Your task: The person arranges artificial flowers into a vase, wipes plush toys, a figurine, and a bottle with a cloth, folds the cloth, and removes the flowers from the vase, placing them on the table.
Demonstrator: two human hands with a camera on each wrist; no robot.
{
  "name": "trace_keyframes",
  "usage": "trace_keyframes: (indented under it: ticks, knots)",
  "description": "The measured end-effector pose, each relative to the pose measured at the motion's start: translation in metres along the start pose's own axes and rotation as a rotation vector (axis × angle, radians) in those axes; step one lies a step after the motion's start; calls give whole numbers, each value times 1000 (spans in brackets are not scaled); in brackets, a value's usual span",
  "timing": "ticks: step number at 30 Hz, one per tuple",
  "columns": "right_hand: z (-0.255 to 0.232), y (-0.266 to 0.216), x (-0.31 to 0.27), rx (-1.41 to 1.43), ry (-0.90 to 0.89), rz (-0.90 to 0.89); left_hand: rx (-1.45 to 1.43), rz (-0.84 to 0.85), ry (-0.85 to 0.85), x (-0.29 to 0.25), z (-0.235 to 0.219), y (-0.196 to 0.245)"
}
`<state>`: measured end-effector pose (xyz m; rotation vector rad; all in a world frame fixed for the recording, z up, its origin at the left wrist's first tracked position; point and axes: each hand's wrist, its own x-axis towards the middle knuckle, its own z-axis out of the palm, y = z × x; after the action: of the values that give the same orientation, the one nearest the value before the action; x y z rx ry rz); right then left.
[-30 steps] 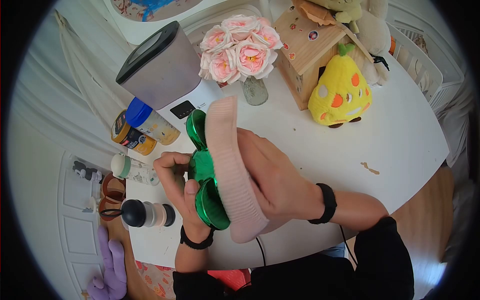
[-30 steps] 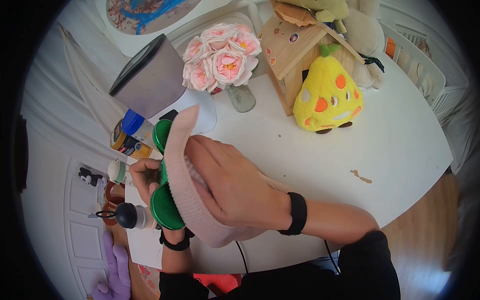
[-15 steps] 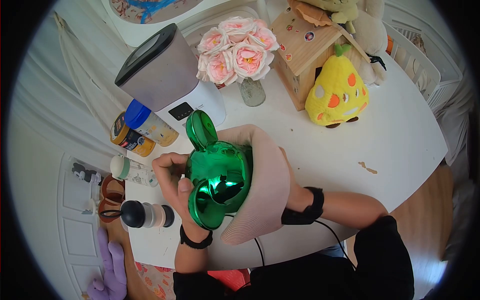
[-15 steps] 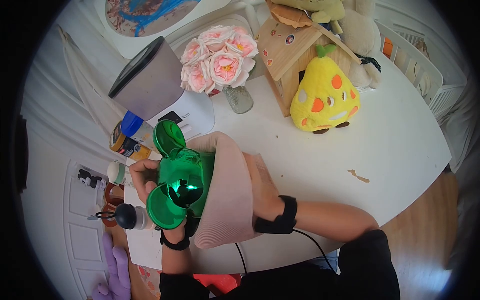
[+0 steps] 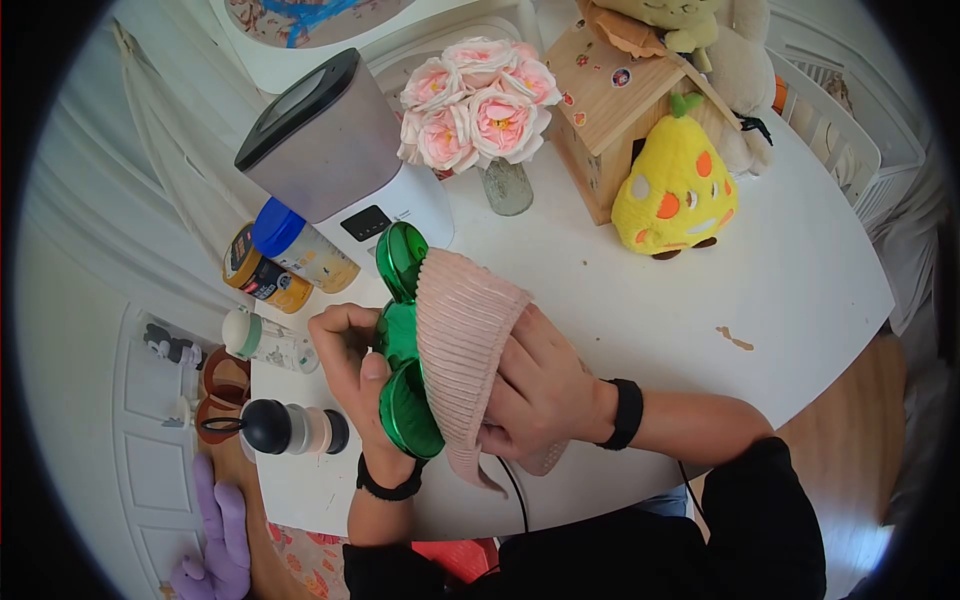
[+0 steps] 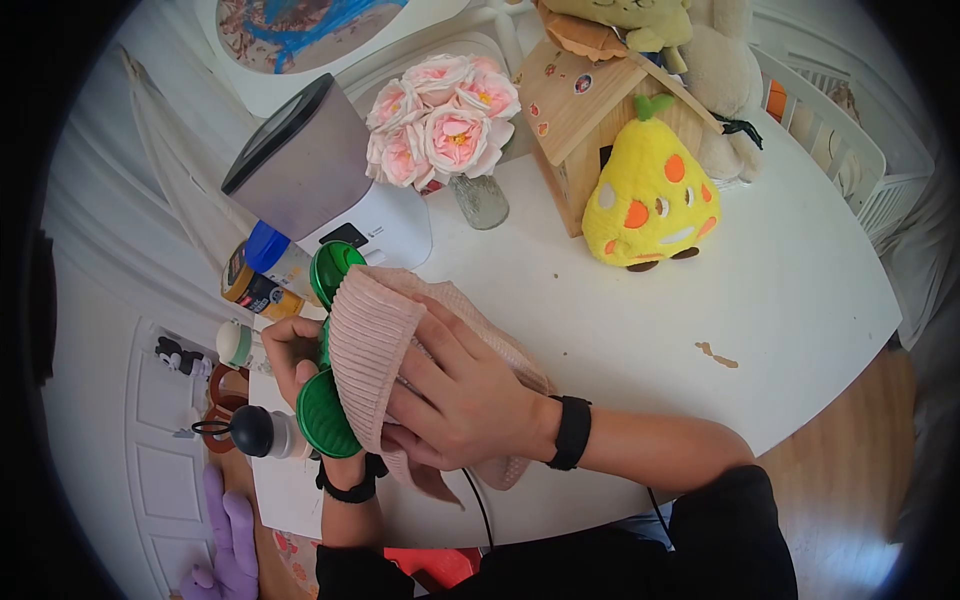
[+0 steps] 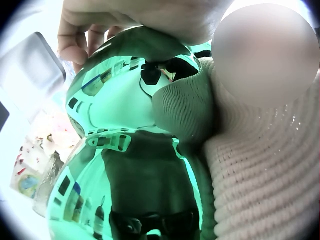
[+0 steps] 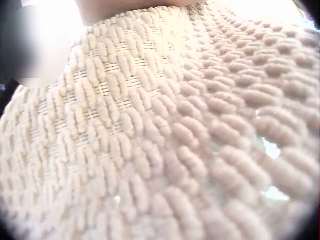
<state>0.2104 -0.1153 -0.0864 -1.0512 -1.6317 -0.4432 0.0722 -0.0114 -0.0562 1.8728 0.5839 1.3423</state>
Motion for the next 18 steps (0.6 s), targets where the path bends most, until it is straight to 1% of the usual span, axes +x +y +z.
trace_keyframes:
  ticks: [2,3,5,6,8,10,12,13,15,16,17,18]
  knots:
    - [-3,0,2,43,-62,41,4,13,-10,0,0,2]
    - [-6,3,5,39,-60,39,9,22,-16,-1,0,2]
    - [-15,16,14,246,-122,2,-5,48,-48,-1,-3,-1]
    - [-18,18,18,243,-121,-2,-16,70,-79,0,-4,-2]
    - [-22,21,25,378,-171,60,-8,66,-103,1,-3,4]
    - [-25,22,37,394,-140,81,1,64,-131,3,-3,6]
    - [-30,25,46,410,-106,103,-68,64,-196,4,-5,2]
    - [-34,29,49,378,-136,90,-67,70,-199,5,-5,1]
    - [-41,35,51,345,-163,74,-149,15,-283,5,-6,0]
    - [-45,37,50,364,-161,111,-161,-73,-324,5,-8,2]
    - [-48,39,50,383,-163,145,-164,-66,-319,5,-7,2]
    - [-48,40,50,446,-147,203,-234,-47,-383,6,-5,3]
